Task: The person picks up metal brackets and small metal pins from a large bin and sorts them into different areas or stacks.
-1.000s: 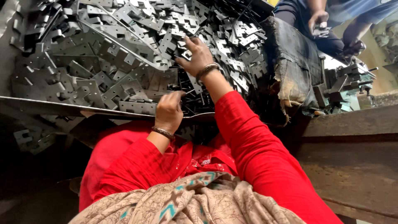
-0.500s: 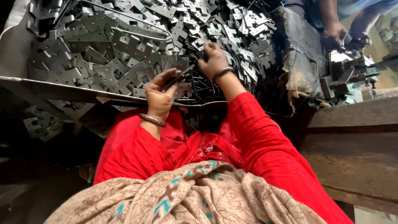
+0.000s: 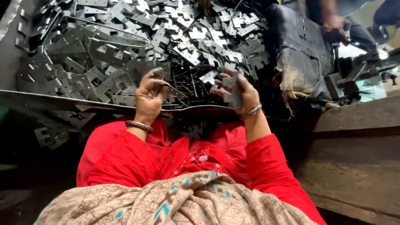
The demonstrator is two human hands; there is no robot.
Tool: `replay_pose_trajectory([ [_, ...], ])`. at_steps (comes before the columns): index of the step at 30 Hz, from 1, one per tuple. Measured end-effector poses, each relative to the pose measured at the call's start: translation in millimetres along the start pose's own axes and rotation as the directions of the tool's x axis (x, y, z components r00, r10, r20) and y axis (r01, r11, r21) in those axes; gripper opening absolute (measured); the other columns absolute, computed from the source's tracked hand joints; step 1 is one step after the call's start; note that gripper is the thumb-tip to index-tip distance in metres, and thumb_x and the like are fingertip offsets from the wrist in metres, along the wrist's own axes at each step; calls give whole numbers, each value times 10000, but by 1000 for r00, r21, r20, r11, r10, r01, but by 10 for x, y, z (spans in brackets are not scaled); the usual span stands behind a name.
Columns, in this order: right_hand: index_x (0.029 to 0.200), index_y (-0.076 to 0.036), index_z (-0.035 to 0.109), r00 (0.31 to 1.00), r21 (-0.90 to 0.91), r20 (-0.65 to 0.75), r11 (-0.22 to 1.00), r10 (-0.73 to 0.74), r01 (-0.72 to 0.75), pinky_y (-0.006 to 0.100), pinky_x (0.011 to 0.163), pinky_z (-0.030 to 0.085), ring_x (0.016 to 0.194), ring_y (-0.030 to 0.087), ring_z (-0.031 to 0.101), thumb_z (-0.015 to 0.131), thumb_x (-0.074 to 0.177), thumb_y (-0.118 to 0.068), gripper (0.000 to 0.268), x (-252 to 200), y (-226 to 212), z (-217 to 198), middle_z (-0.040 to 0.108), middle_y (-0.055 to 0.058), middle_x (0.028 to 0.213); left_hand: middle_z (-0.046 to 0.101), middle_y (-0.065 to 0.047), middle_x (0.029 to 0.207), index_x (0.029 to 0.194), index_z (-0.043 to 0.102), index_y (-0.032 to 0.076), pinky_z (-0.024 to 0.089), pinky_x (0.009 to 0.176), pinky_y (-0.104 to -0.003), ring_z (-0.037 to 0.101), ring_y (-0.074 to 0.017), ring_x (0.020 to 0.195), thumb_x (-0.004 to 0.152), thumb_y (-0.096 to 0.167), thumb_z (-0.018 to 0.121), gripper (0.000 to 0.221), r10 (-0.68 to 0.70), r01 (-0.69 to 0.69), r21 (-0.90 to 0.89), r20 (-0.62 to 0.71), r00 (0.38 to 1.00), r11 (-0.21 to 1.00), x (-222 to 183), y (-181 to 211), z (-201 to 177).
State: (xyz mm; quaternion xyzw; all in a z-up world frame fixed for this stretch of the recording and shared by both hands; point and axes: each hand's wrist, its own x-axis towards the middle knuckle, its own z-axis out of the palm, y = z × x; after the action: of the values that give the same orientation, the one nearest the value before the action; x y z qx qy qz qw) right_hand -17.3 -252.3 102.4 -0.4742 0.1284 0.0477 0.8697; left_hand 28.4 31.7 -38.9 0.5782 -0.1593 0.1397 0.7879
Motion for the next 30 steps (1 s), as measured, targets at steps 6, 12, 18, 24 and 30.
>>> replay_pose_trajectory([
  [6,1319,-80,573,986,-53,-106,991,-130,125,437,686,571,880,255,635,484,1089,-428,427,-113,104,-879,622,90,1025,680,-91,1095,1023,577,108,626,768,-371,715,-239,945,892,326,683,276,-623,290,-859,-42,781,422,279,550,387],
  [12,1301,-109,525,991,39,-50,991,-125,127,515,799,626,879,249,665,515,1051,-157,255,-257,364,-1226,637,80,1005,737,-124,1162,1241,630,158,606,870,-329,703,-220,974,970,221,677,282,-632,565,-541,78,771,623,662,366,761],
  [18,1236,-71,524,978,60,18,976,-209,208,521,924,602,981,263,710,545,960,62,307,-256,332,-1256,655,114,1078,735,-183,949,1077,715,72,570,750,-442,705,-340,843,847,342,803,365,-243,-124,807,315,918,577,441,11,1035],
  [24,1267,169,482,924,729,381,628,-41,-272,525,610,570,785,435,621,421,1111,271,196,34,335,-1869,537,482,1225,729,-101,866,953,659,109,553,715,-459,706,-319,839,958,198,664,90,-21,-140,765,196,980,629,420,-210,1227],
  [30,1250,-51,612,985,48,-98,988,-141,146,372,903,626,976,201,758,614,847,108,433,60,49,-1237,743,101,1084,729,-124,978,1037,715,18,550,760,-340,631,-246,875,1088,242,619,249,-673,427,-599,-272,687,678,554,-268,1255],
])
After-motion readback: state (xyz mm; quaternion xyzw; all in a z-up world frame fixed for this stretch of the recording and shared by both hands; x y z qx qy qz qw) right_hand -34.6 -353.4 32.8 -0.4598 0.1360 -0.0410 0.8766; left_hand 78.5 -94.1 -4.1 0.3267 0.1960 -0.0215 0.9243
